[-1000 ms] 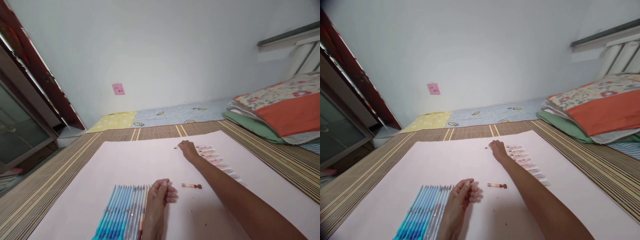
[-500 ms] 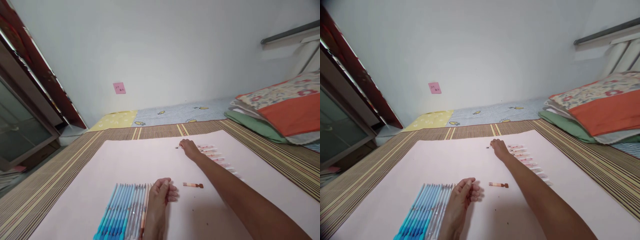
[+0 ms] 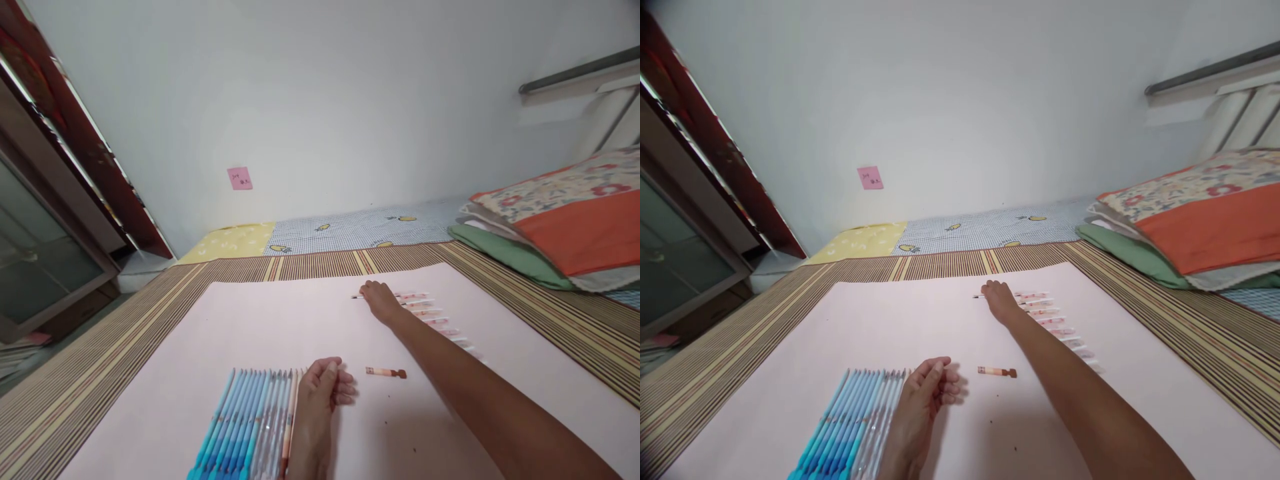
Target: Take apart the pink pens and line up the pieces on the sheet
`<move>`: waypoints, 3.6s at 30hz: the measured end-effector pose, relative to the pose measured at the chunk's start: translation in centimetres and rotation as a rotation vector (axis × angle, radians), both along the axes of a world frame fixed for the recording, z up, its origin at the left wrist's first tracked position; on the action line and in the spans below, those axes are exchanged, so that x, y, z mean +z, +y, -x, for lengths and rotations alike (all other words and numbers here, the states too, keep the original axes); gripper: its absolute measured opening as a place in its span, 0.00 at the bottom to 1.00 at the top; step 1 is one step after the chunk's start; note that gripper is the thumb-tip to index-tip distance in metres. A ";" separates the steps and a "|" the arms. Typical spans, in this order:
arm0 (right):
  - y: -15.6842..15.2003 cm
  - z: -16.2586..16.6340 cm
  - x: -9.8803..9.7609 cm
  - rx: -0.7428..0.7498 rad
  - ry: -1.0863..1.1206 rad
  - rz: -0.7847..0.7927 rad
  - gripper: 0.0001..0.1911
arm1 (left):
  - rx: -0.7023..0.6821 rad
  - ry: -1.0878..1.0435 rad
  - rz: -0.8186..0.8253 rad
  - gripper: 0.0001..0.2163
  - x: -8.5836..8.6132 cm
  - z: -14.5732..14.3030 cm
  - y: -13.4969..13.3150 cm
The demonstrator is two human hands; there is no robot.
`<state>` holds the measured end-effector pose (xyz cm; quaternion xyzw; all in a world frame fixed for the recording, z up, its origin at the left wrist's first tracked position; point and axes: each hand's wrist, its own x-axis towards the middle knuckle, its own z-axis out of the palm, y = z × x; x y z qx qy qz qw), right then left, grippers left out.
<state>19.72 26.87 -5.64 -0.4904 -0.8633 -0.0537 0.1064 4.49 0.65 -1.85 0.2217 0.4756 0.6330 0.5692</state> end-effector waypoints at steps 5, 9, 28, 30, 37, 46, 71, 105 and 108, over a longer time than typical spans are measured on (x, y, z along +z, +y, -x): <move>-0.3 -0.3 0.1 0.012 -0.032 -0.012 0.15 | -0.016 0.011 -0.010 0.24 0.0 0.0 -0.1; -0.4 -0.5 0.4 0.026 -0.054 -0.012 0.14 | -0.016 0.016 -0.013 0.24 -0.2 0.0 -0.1; 0.0 -1.2 0.1 0.090 -0.073 -0.006 0.14 | -0.021 0.027 -0.003 0.26 -0.5 0.1 0.2; 0.0 -1.3 0.1 0.091 -0.070 -0.008 0.14 | -0.018 0.034 -0.004 0.25 -0.5 0.1 0.2; -0.2 -1.5 -0.2 0.098 -0.054 -0.018 0.14 | -0.035 0.044 -0.011 0.24 -0.6 0.2 0.2; 0.0 -2.7 0.6 -0.001 0.055 -0.021 0.15 | -0.028 0.043 -0.003 0.25 -0.4 0.2 0.0; 0.8 -5.0 2.0 -0.192 0.267 0.233 0.17 | -0.040 0.042 -0.011 0.24 -0.7 0.2 0.1; -3.2 -2.9 1.8 -0.067 0.075 0.113 0.11 | 0.022 0.056 -0.026 0.24 -0.6 0.1 0.4; -2.5 -2.4 1.4 -0.080 0.057 0.103 0.12 | 0.027 0.063 -0.023 0.25 -0.2 0.0 0.3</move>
